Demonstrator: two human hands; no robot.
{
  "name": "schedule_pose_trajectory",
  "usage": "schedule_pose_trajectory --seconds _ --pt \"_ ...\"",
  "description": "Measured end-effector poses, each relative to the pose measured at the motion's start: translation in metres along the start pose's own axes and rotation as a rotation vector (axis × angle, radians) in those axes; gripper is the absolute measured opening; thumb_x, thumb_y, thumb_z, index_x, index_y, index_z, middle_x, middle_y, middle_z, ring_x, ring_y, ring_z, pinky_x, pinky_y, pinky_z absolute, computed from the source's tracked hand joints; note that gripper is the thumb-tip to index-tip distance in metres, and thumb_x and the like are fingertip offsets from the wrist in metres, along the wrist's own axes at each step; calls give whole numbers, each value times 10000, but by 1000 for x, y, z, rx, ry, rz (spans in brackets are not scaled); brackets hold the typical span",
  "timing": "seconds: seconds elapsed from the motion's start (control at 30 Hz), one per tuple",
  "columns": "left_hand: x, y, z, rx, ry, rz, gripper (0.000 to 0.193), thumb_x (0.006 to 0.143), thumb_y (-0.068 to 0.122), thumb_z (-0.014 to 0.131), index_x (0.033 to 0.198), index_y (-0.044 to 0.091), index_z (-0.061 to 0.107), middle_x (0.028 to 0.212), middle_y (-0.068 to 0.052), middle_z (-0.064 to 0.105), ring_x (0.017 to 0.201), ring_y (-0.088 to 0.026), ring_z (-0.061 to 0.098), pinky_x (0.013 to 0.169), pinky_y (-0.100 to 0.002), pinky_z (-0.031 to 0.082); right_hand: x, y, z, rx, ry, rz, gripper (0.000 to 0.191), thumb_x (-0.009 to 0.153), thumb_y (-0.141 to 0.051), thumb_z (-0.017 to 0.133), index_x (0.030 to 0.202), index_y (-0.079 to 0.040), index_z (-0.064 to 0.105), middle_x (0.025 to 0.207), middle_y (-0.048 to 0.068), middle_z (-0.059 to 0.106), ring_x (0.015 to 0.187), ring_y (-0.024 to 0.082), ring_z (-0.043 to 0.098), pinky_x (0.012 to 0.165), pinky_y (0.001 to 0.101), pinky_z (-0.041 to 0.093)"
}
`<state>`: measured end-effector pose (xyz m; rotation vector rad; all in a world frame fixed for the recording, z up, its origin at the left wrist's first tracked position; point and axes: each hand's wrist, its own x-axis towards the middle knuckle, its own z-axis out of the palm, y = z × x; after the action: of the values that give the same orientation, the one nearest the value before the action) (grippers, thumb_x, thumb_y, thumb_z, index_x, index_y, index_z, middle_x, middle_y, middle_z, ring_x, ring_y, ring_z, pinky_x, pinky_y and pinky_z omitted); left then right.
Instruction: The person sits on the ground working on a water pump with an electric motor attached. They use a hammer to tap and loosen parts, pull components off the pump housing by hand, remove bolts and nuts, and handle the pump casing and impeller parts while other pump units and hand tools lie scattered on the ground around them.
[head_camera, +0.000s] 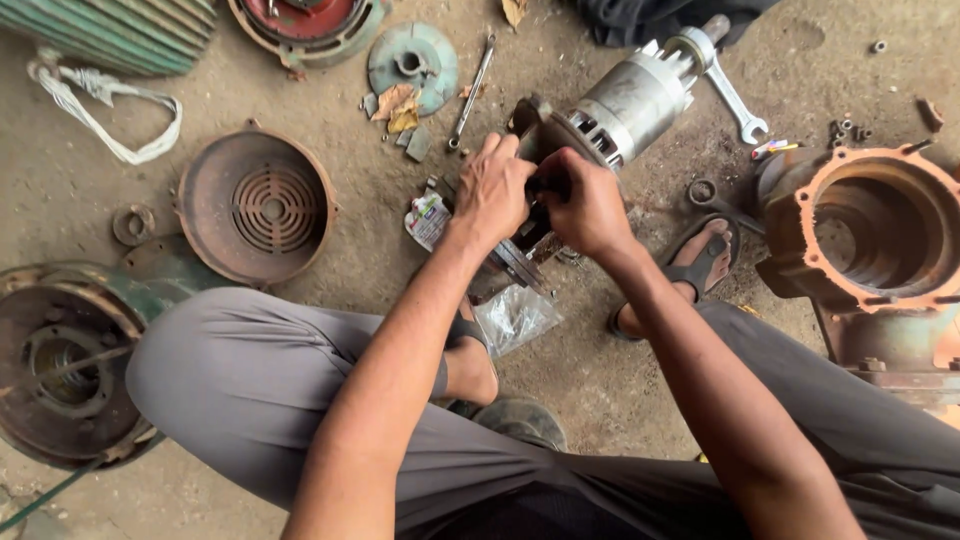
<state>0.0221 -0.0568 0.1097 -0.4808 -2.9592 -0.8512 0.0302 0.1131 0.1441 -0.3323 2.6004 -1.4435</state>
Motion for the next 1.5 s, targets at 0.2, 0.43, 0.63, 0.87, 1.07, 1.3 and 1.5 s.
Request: schedule_pose_trajectory --seconds 0.2,0.43,0.63,0.87,1.07,1.3,1.5 --pt "-3 -8 7 14 17 -74 202 730 68 806 932 55 804 972 -129 737 1035 -277 618 907 -468 475 -5 -5 -16 -123 -146 -50 443 779 45 702 1214 -17 648 1059 218 739 1008 397 710 861 448 573" --pt "-5 -13 14 -50 103 -141 174 842 157 830 977 54 795 908 -108 776 946 -251 665 907 -461 474 -17 -13 -20 -373 -252 20 380 795 -109 779 1166 -71 704 941 216 736 892 410 717 807 491 563" --pt "-7 -13 13 -88 224 -200 179 838 142 794 991 47 789 931 -127 770 896 -251 698 842 -427 512 -19 -9 -11 -403 -267 -48 390 807 -64 733 1193 -54 683 930 219 732 864 420 709 757 516 555" --pt "8 -14 -9 -132 343 -261 142 884 161 803 970 49 782 932 -145 779 812 -237 726 770 -379 540 -19 7 -2 -497 -297 -11 234 841 -102 713 1023 -1 606 823 222 688 785 432 681 695 530 536" --pt "23 -2 -51 -151 387 -334 173 899 184 805 1014 57 779 934 -117 792 707 -187 737 652 -328 541 -17 26 7 -591 -346 39 210 877 -122 666 1075 -51 657 746 173 685 669 363 681 599 490 527" --pt "30 24 -114 -270 454 -104 145 936 127 798 1043 30 795 919 -92 804 749 -169 779 694 -310 598 -11 38 24 -722 -494 134 330 863 -35 524 1087 -140 742 616 121 641 487 239 582 429 398 426" --pt "33 45 -130 -194 578 40 184 956 142 807 1089 28 753 972 -114 775 836 -188 763 759 -322 609 -15 41 28 -788 -542 144 275 911 -58 478 983 -125 734 599 92 646 502 234 597 430 379 447"
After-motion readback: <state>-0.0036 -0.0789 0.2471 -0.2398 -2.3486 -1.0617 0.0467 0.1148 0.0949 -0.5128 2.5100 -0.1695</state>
